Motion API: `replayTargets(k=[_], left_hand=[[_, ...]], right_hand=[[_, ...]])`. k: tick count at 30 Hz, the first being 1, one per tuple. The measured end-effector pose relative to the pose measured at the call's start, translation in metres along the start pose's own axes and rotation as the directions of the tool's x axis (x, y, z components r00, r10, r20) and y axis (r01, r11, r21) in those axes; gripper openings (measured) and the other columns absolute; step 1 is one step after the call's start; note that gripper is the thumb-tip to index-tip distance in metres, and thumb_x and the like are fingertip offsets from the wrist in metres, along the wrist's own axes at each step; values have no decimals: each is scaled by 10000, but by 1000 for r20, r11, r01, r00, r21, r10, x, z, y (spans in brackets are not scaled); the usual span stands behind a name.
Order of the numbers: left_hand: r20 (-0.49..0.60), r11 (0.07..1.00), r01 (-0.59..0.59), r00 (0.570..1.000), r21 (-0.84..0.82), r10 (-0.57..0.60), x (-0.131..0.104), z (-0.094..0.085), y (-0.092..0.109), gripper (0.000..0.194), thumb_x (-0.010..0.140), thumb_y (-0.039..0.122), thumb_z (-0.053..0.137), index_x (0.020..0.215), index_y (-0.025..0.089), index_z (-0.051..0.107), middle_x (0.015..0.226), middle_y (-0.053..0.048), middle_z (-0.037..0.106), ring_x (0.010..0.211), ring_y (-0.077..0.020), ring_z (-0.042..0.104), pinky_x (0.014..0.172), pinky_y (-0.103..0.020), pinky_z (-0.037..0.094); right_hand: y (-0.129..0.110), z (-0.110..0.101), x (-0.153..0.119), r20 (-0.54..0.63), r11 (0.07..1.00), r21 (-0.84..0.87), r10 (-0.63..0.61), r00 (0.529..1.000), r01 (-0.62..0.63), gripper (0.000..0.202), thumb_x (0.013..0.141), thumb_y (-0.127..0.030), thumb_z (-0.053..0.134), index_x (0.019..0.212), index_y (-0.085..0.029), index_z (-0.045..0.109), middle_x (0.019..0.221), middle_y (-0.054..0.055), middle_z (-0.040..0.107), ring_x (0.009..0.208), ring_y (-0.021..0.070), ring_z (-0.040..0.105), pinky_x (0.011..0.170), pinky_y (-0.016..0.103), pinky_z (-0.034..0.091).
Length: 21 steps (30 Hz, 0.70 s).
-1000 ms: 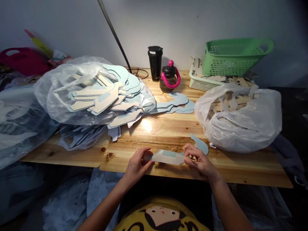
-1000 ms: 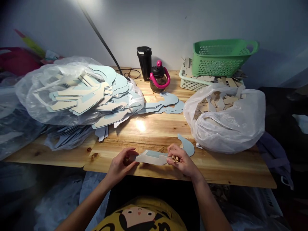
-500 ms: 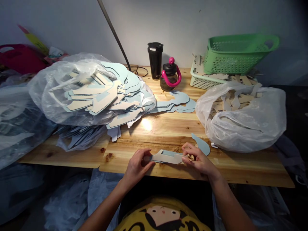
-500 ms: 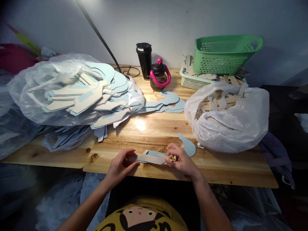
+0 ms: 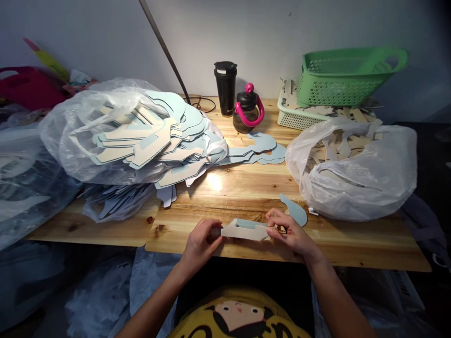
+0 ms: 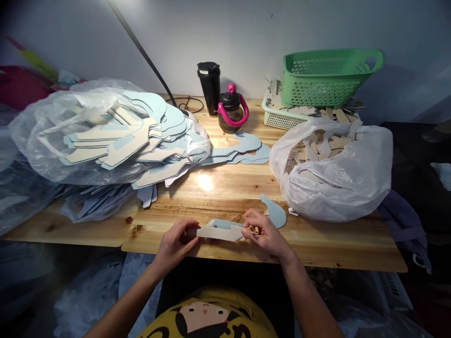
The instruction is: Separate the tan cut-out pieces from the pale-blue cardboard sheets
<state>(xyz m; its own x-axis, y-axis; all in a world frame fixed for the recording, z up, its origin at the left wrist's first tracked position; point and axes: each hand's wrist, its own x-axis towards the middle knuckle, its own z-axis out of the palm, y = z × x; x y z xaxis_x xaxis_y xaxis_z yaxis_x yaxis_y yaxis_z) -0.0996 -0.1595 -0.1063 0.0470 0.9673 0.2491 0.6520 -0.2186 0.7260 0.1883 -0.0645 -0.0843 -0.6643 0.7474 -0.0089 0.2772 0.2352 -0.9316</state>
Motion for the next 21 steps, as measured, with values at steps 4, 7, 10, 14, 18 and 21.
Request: replayTargets(k=[4,7,10,14,18,21], left_hand=[[-5,1000,2,1000,14,-2,0,2,-3,240,842,258,691,1045,193,579,957,-16,629,852,-126,580,733,-239,483],[-9,1000,-4,1000,12,4,-1,3,-4,248,847,258,688,1060,199,575,964,-13,625,849,-122,572,731,-236,477],[-1,999,-32,1000,8,32,-1,2,-3,223,854,249,682,1044,196,579,943,-9,624,856,-124,565,750,-244,470],[25,996,-86,996,-10,86,0,1,-1,143,863,208,669,985,191,597,920,-7,633,889,-127,561,800,-263,461],[17,993,-115,993,-31,116,1,1,-1,127,857,176,670,978,197,636,958,-18,643,915,-128,568,817,-267,471],[3,989,-150,989,-16,150,0,1,-2,135,852,156,670,978,199,652,966,-25,641,909,-127,567,805,-264,478]], right_hand=[[-1,1,-1,11,999,-28,16,1000,-16,357,921,-395,568,694,-121,545,924,52,498,875,119,478,781,229,351],[-1,2,-1,15,999,-35,22,1000,-22,360,924,-398,561,692,-122,550,928,54,499,885,121,480,764,225,353],[-1,3,0,9,998,-47,30,1000,-29,365,926,-399,555,689,-122,546,931,58,499,895,125,481,749,221,352],[-2,3,0,-3,998,-57,27,1000,-27,370,927,-406,553,691,-121,531,920,58,501,868,122,478,747,226,354],[-1,3,0,-2,997,-68,21,1000,-21,365,927,-403,552,694,-123,544,925,65,512,894,133,488,755,230,361],[-1,3,0,-1,997,-77,25,1000,-25,360,926,-400,549,697,-122,553,932,67,515,870,129,488,737,230,364]])
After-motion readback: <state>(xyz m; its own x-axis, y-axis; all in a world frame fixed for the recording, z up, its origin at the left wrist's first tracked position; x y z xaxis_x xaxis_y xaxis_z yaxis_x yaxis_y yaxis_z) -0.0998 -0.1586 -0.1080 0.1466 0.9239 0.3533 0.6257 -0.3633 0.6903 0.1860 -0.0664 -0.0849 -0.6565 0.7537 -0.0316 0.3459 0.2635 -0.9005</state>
